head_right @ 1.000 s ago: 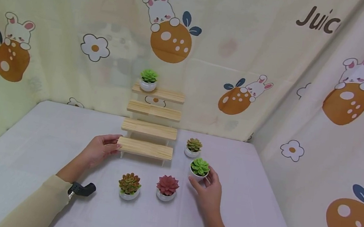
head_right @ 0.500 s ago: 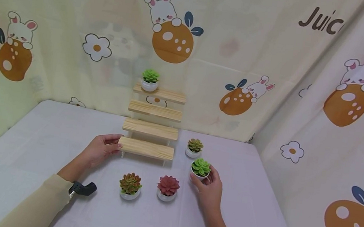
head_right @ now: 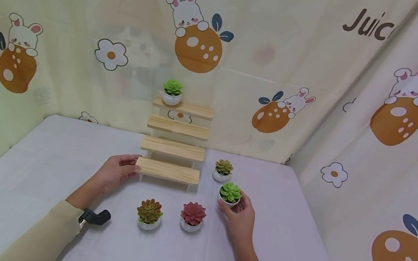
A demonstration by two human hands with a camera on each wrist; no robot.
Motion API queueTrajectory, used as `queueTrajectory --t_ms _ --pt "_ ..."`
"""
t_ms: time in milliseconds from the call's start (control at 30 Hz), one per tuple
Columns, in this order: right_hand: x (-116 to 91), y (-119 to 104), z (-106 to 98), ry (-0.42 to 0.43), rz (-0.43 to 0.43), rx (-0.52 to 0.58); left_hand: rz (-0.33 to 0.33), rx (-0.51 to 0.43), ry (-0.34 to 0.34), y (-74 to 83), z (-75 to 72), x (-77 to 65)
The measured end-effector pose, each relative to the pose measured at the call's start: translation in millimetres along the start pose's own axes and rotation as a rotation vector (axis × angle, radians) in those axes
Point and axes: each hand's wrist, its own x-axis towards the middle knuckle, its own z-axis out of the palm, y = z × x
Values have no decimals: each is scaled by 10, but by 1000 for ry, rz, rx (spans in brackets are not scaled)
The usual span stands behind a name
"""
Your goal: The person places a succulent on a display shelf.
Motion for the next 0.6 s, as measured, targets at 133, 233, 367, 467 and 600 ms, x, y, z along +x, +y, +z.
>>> queueTrajectory --t_ms 133,233,367,467,600 --pt "7 10 5 -3 -3 15 -1 -4 -3 9 4 -7" --pt "12 3 9 -6 -11 28 -2 0 -7 11 0 -12" --pt "7 -46 6 -11 -26 19 4 3 -12 13 -3 -12" --pt "7 -110 17 -19 -42 13 4 5 -11 13 -5 -11" --pt "26 -210 47 -31 -68 40 -7 9 -6 12 -4 -10"
